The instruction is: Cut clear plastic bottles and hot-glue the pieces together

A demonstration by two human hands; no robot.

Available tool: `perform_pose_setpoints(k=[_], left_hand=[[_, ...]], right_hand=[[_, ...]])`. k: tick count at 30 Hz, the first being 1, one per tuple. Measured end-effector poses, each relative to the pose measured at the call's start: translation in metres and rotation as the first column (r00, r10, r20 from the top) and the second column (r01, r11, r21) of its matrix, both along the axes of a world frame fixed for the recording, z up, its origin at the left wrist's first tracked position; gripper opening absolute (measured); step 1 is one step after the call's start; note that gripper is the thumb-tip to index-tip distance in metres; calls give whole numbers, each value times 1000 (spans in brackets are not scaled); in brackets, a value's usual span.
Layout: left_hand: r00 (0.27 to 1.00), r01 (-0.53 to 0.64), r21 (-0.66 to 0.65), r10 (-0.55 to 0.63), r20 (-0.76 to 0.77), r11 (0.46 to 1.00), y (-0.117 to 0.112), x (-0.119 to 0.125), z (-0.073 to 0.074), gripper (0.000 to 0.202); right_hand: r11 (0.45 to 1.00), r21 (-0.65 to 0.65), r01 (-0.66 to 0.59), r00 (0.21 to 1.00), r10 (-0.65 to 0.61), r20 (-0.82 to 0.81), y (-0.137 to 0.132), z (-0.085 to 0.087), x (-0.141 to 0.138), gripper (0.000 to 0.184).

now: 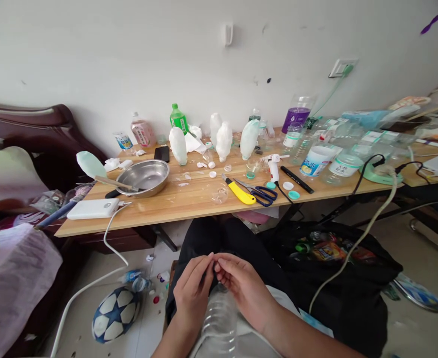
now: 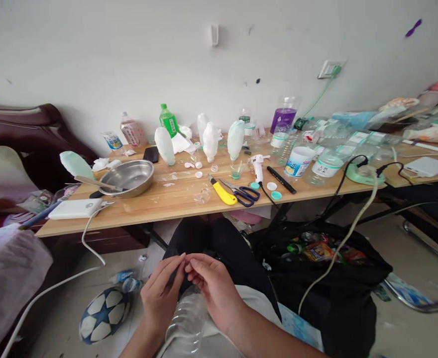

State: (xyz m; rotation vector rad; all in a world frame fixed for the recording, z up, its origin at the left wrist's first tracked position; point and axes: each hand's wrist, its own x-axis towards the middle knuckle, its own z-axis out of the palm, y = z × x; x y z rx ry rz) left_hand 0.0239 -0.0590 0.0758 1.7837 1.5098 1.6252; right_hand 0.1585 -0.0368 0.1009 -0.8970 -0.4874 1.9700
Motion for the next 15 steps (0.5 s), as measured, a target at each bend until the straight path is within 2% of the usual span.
perform_pose_setpoints(k=[3,10,15], left_hand=[[999,7,-54,-4,54,999,1,0,-2,32],[999,7,-108,-1,54,994,1,-1,0,26],[999,36,-102,-37,-14,994,0,-3,-3,29]], right_hand=[[1000,-5,2,1000,-2,17,0,-2,1,26],[1000,-8,23,999,-23,22,-1,-4,5,30],[1000,-9,29,999,-29,26,-1,-2,5,29]])
